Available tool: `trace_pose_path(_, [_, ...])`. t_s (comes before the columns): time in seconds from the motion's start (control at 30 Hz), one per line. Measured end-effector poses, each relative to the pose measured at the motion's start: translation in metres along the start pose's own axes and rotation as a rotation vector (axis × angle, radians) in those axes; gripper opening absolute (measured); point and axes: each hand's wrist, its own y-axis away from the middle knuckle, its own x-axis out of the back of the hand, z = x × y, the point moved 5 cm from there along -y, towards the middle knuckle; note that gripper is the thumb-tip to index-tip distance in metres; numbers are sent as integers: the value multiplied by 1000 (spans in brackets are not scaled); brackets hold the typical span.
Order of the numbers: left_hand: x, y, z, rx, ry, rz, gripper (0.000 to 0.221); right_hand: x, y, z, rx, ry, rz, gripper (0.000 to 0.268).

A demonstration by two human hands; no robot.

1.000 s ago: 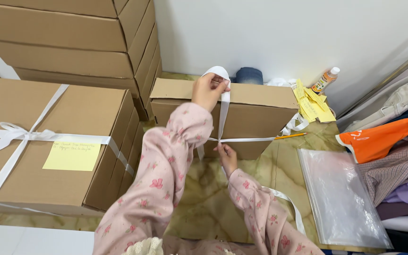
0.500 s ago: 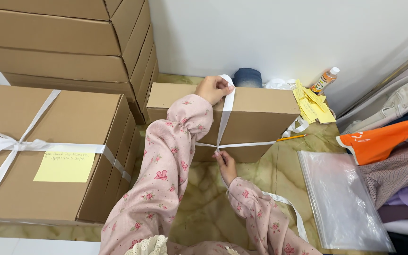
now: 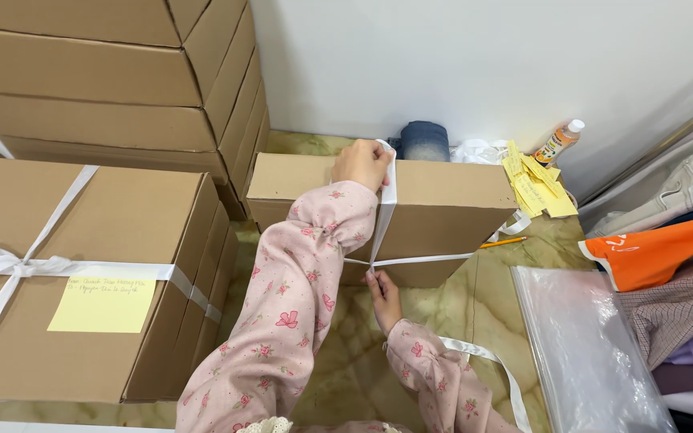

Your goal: The person ties a white ribbon around a cardboard box, forming a bow on top. They then pick up a yellow sticky note and a pencil, place the note on the box, and write on it.

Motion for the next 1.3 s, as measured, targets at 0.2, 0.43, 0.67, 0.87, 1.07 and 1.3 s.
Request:
trace_pose_path(0.2, [7, 7, 2, 14, 180, -56, 19, -2, 2, 10, 1, -34, -3, 25])
trace_pose_path(0.43, [7, 15, 2, -85, 241, 56, 16, -3, 4, 28, -1, -78, 8, 25])
trace_pose_path(0.67, [-14, -12, -15, -254, 182, 86, 17, -5, 18, 21, -51, -147, 30, 20])
trace_pose_path(0.87, [-15, -2, -8, -370, 133, 12, 24, 6, 21, 49, -123, -229, 73, 15])
trace_pose_path(1.07, [-31, -20, -17, -482, 35, -179, 48, 22, 18, 77, -181, -224, 153, 23])
trace_pose_path(1.3, [-23, -5, -9, -592, -97, -210, 49, 22, 15, 71, -232, -243, 125, 27])
